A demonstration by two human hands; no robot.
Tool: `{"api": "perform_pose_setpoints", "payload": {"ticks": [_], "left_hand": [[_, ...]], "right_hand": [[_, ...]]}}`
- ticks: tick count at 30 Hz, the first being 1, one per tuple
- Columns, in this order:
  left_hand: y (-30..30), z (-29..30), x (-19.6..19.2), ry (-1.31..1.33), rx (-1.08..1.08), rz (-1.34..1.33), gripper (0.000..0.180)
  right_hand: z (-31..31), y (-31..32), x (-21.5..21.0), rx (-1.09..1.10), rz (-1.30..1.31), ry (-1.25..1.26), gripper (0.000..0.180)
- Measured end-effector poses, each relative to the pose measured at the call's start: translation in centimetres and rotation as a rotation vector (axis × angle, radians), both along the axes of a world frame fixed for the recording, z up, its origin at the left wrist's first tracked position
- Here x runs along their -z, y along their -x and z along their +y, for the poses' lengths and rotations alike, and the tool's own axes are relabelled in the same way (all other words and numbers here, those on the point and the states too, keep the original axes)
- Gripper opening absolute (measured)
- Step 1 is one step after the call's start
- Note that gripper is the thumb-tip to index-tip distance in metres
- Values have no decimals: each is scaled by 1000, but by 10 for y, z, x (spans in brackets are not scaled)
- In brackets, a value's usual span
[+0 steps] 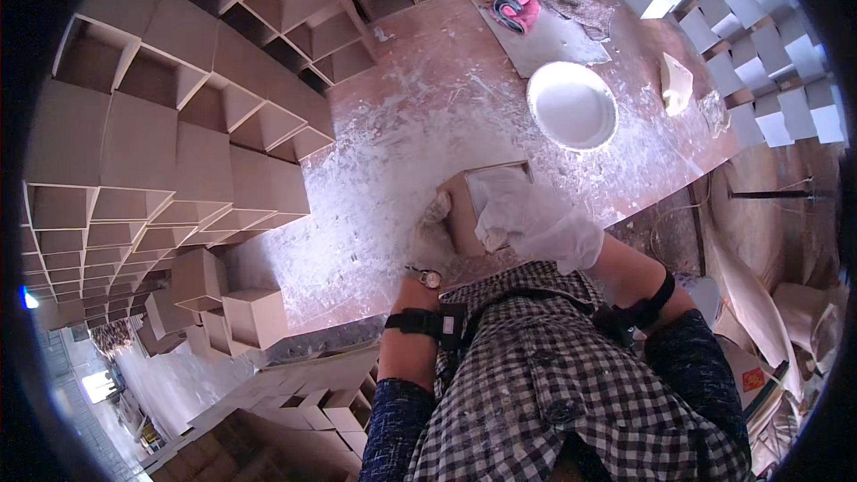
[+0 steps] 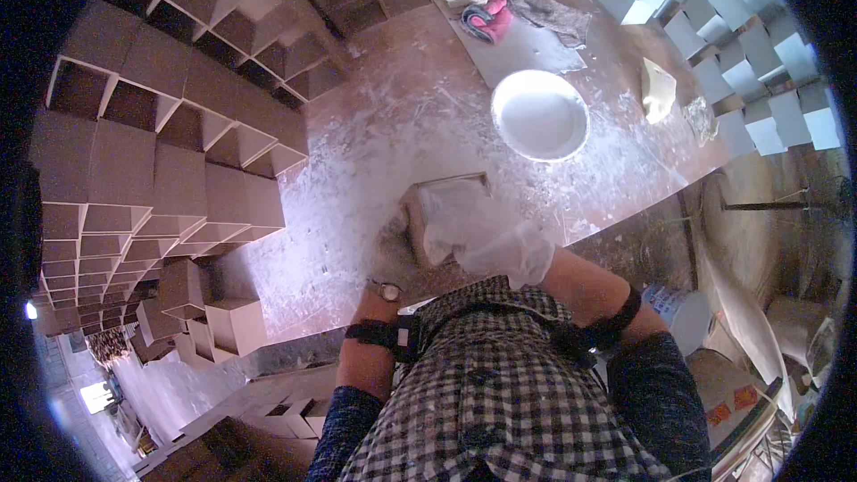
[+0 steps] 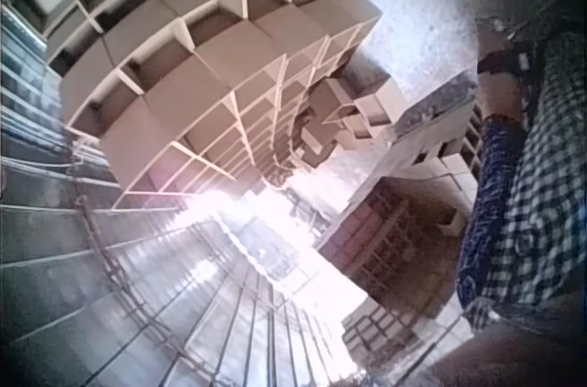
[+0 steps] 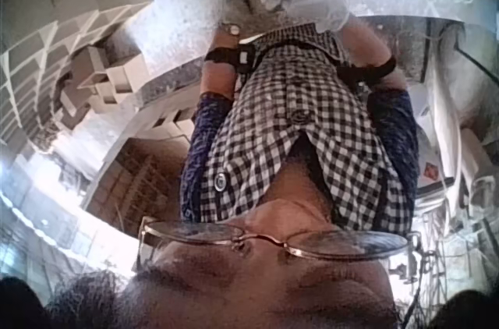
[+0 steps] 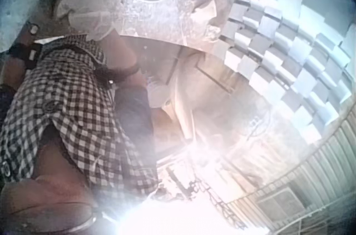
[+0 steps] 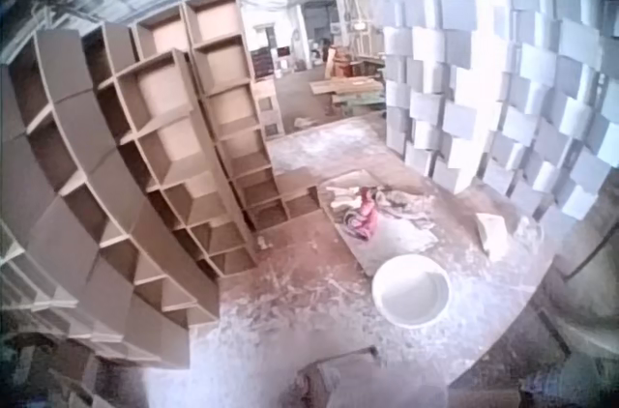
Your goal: The person wipes the interior and exterior of a ceramic box with a cloth dipped in liquid, then stacks it and repeats the process with another box.
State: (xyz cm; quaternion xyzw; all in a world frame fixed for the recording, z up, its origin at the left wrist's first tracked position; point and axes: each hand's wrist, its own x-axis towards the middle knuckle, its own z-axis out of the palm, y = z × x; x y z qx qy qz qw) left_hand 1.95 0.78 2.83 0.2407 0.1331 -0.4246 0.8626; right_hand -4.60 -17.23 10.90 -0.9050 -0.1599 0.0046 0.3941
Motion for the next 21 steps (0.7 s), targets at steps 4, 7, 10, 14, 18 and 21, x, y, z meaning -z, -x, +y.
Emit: {"api": "perform_pose_setpoints", "payload": {"ticks": [4, 7, 10, 14, 18, 21], "left_hand": [[-18, 2, -8, 21, 102, 29, 53], [-43, 6, 21, -87, 203, -45, 56], [-44, 12, 11, -241, 328, -135, 59], [0, 38, 19, -251, 271, -526, 57], [48, 43, 36, -504, 196, -645, 66], [28, 25, 33, -347, 115, -649, 67]], "right_hand": [[-14, 5, 5, -241, -89, 28, 20], [-28, 13, 3, -39, 178, -106, 21], [-37, 23, 19, -183, -170, 207, 23], [-50, 38, 34, 15, -203, 65, 24], [-39, 44, 40, 110, -222, -56, 25], [-19, 33, 29, 65, -126, 73, 25]]}}
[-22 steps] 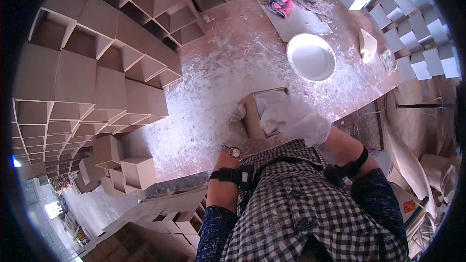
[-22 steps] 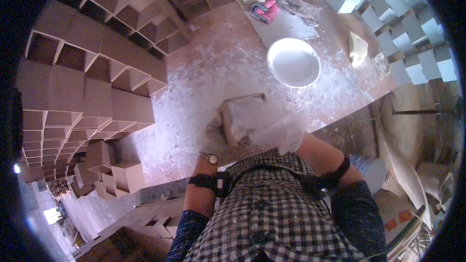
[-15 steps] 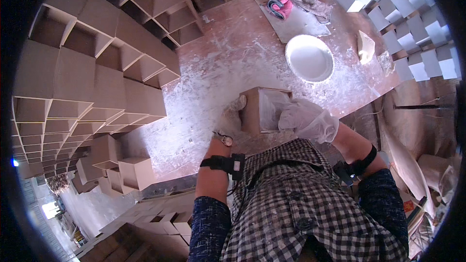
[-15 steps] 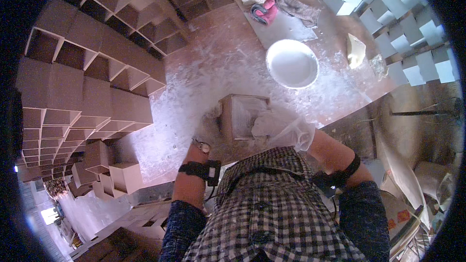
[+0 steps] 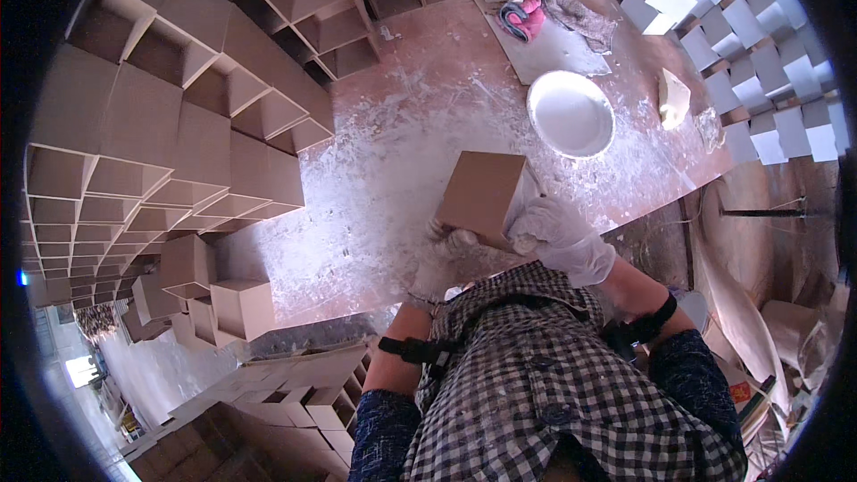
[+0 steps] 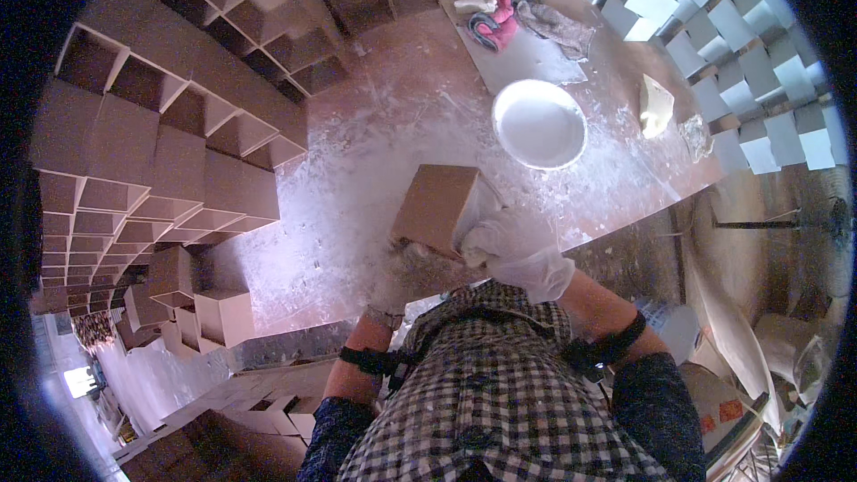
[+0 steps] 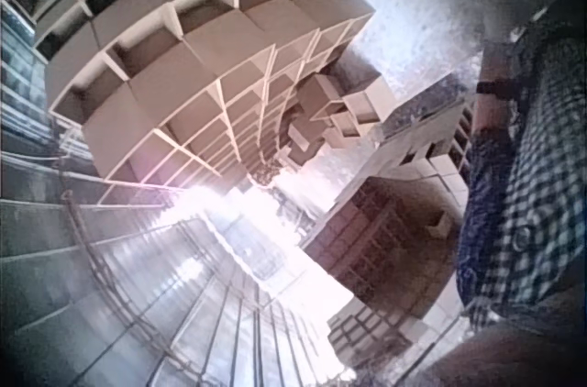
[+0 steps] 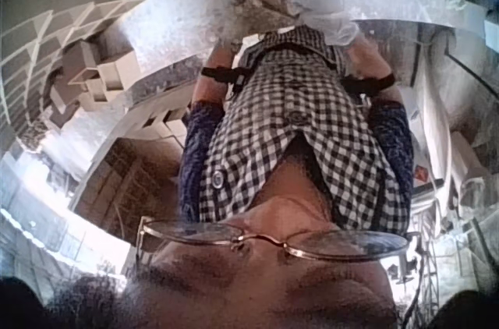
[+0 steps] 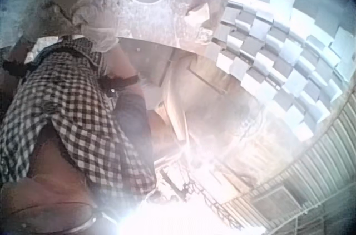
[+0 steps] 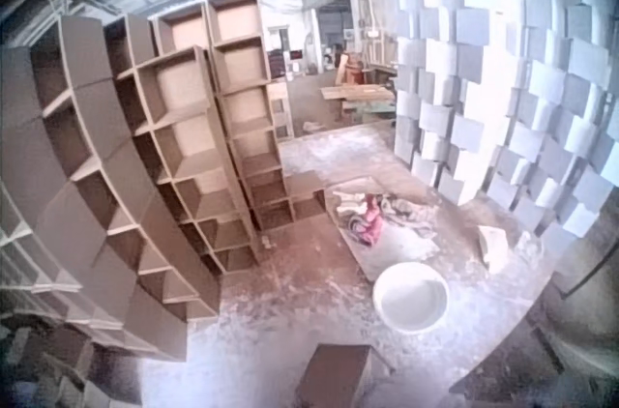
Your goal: The person wipes the interior and exterior of a ceramic box with a cloth dipped in liquid, then stacks it and repeats the process with another box.
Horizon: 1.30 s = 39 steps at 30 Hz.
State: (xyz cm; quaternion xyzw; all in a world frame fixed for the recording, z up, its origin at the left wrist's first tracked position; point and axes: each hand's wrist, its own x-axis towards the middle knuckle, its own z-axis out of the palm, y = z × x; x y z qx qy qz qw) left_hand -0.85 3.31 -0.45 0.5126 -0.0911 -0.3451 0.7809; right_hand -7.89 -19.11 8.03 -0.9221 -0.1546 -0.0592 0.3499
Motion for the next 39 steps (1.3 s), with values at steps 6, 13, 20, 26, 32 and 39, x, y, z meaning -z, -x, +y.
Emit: {"api": "perform_pose_setpoints", "payload": {"ticks": [6, 13, 20, 26, 32, 39], "left_hand": [[-2, -16, -27, 282, -331, 384, 42], [-29, -10, -47, 146, -121, 541, 56], [-52, -8, 3, 214, -180, 511, 62], [-60, -14, 13, 240, -175, 593, 52], [-62, -11, 7, 297, -157, 646, 52], [-65, -10, 21, 277, -193, 611, 52]], "right_hand": [[14, -18, -32, -216, 86, -116, 21], [7, -25, -20, -385, -52, 481, 15], [-12, -36, -39, -252, -40, 292, 19], [31, -63, -30, 59, 95, -92, 13], [28, -58, -3, -349, 92, -59, 22], [11, -56, -51, -404, 122, 534, 23]]}}
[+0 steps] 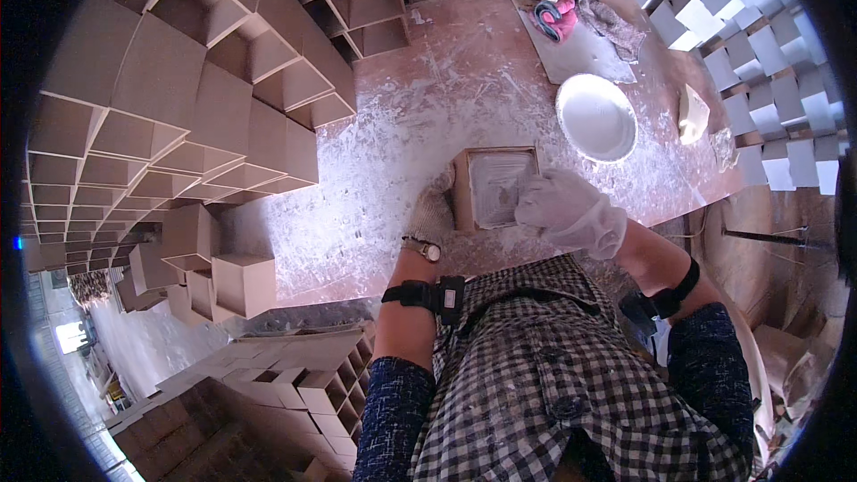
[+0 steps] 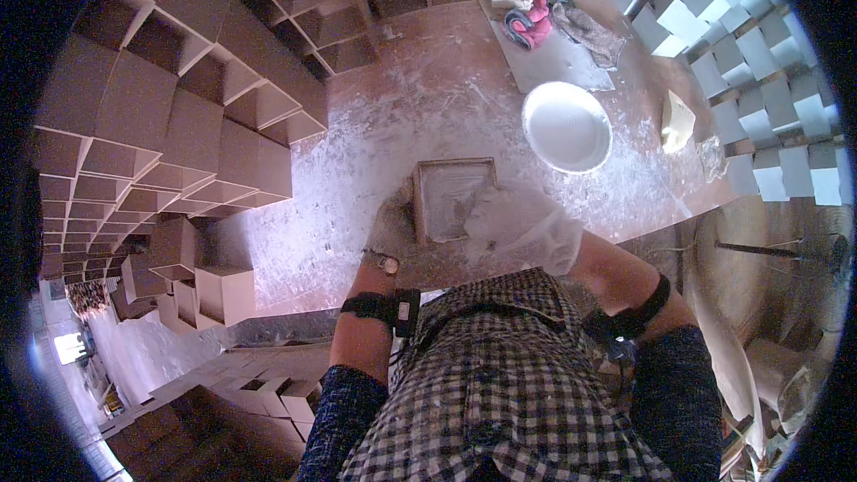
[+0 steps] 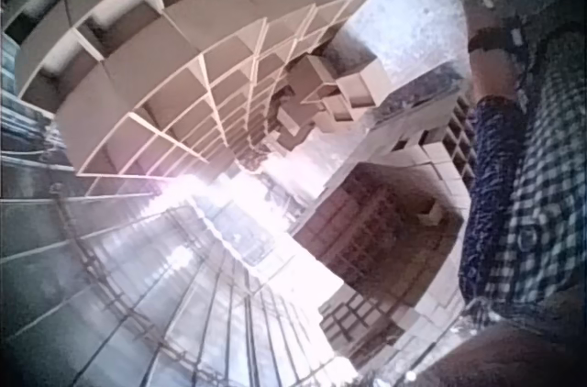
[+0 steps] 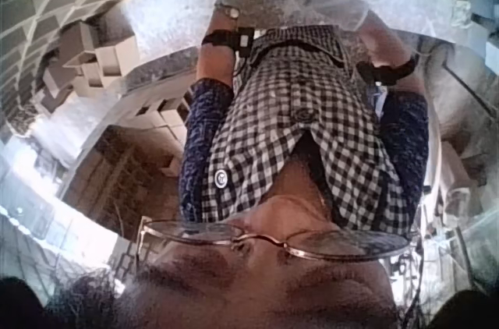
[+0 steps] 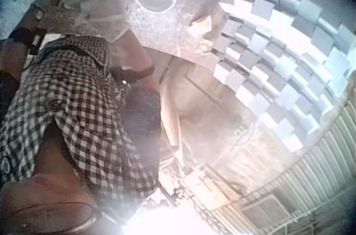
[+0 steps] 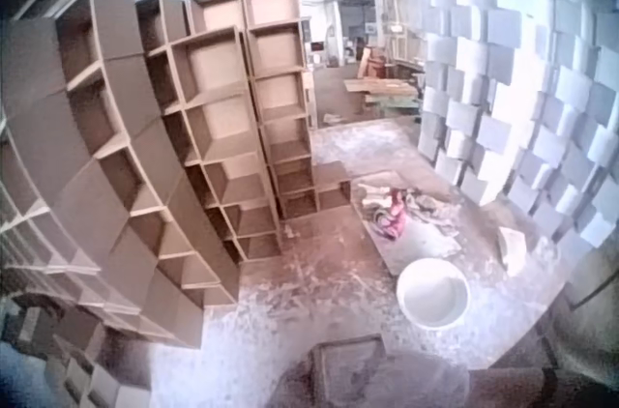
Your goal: The person wipes the interior and exterior of a ceramic box with a cloth dipped in liquid, then stacks it and repeats the process with another box.
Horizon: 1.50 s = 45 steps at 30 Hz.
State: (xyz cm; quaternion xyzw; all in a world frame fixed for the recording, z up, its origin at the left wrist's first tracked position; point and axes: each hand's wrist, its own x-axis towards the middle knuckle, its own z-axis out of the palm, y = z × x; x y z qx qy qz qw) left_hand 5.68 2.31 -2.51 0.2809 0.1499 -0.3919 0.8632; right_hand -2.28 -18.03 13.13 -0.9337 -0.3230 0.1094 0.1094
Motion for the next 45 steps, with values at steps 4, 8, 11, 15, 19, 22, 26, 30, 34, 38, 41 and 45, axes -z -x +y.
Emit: {"api": "perform_pose_setpoints", "payload": {"ticks": [4, 8, 11, 15, 19, 22, 26, 30, 34, 38, 41, 45], "left_hand": [[-1, -2, 4, 1, 19, 43, 52], [-3, 3, 11, -8, 0, 12, 50], [-6, 1, 11, -33, 6, -27, 50], [-1, 1, 11, -3, -19, 1, 53], [-2, -6, 18, -168, 8, -160, 49], [-6, -2, 29, -125, 8, -93, 47], [-3, -7, 9, -7, 51, -11, 47], [-2, -2, 25, 37, 4, 25, 49], [3, -3, 5, 146, 44, 86, 47], [0, -5, 8, 142, 13, 52, 48], [3, -8, 7, 144, 10, 33, 49], [-1, -1, 27, -21, -26, -129, 51]], "right_hand": [[8, -10, 15, -18, -291, 139, 18], [-2, -37, 17, 204, -176, 204, 11], [1, -38, 30, 292, -230, -131, 10], [6, -26, 20, 553, 142, -400, 11], [2, 24, 65, 330, -324, -396, 9], [25, 27, 52, 639, 363, -796, 10], [32, 18, 58, 755, 184, -979, 14], [7, -9, 44, 644, -122, -1162, 8], [-13, -7, 18, 552, 506, -1765, 9], [27, -16, 30, 956, 78, -731, 10], [40, -10, 36, 850, -51, -222, 15], [54, 30, 24, 502, -68, -242, 22]]}}
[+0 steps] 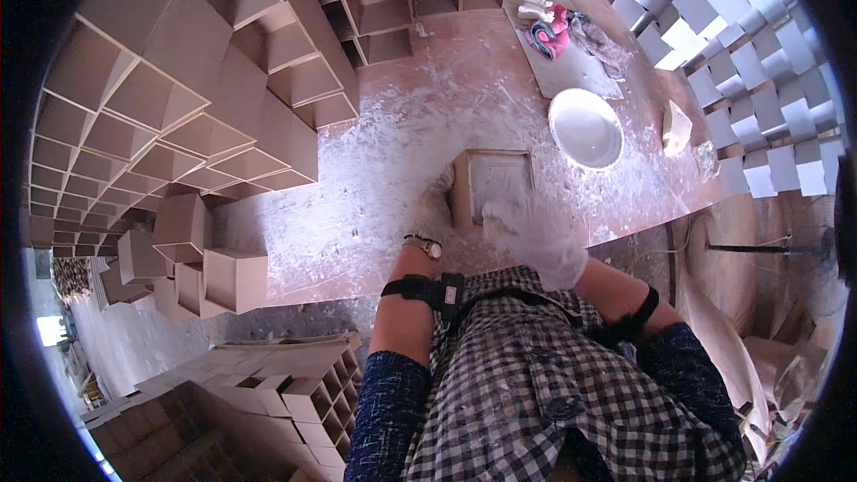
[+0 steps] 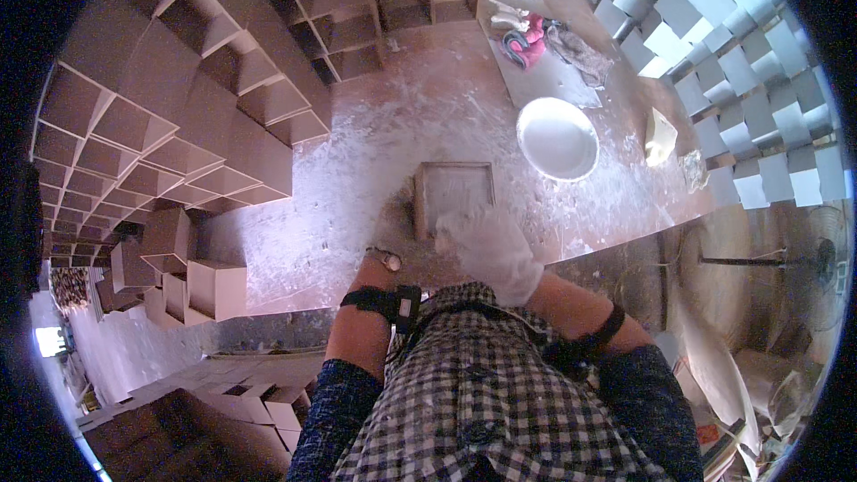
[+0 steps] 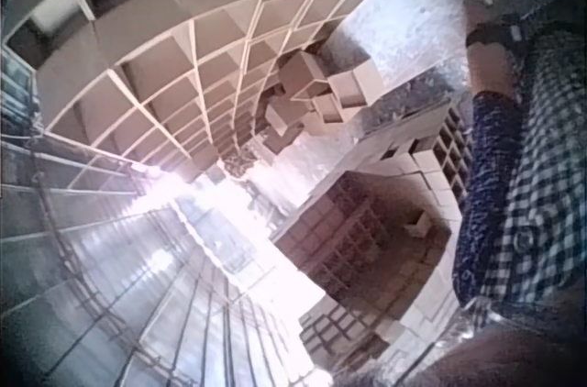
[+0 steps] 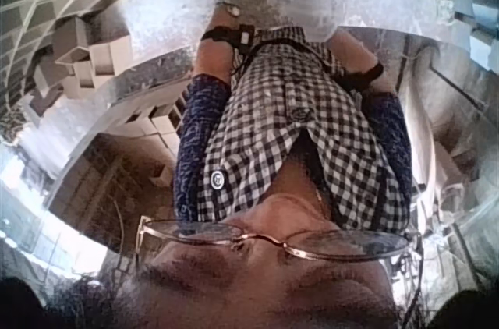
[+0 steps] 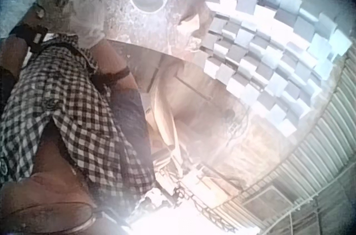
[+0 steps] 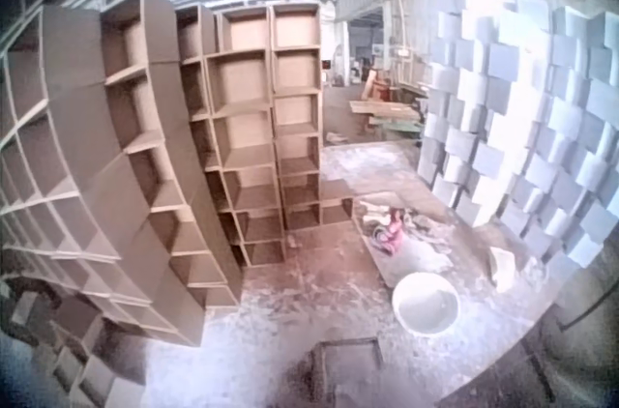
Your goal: The person wipes the interior and exterior of a ceramic box with a cloth dipped in liquid, then stacks it and repeats the process with another box.
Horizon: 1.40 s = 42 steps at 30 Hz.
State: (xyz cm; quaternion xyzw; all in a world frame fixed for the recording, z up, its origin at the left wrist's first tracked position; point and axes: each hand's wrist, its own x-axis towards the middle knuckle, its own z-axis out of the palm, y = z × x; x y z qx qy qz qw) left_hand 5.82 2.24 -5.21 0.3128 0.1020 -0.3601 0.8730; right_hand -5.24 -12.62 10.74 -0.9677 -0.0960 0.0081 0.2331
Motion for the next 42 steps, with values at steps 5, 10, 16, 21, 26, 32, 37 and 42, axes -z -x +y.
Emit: {"api": "perform_pose_setpoints", "payload": {"ticks": [5, 10, 16, 21, 26, 32, 37, 42], "left_hand": [[-16, -1, 19, 187, 100, 208, 52], [-5, -8, 4, 73, 22, 140, 52], [2, -4, -11, -28, -41, 75, 52], [-1, -6, 5, -26, -44, 39, 60], [17, -2, -13, -151, 4, -311, 64], [4, -5, 20, -34, -15, 5, 48], [5, -4, 6, -8, 50, -8, 49], [15, -7, -50, 162, 66, 210, 62]], "right_hand": [[-4, -26, -14, -22, -38, 9, 22], [-36, -46, 5, 71, 317, -704, 25], [-24, -21, 2, -161, -74, -152, 21], [-32, -60, 44, 256, -168, -295, 21], [1, -5, 24, 71, -144, -100, 24], [-18, -50, 24, 285, -155, -209, 28], [18, -38, 7, 459, 2, 27, 23], [-4, -12, 11, 81, -176, -133, 19]]}}
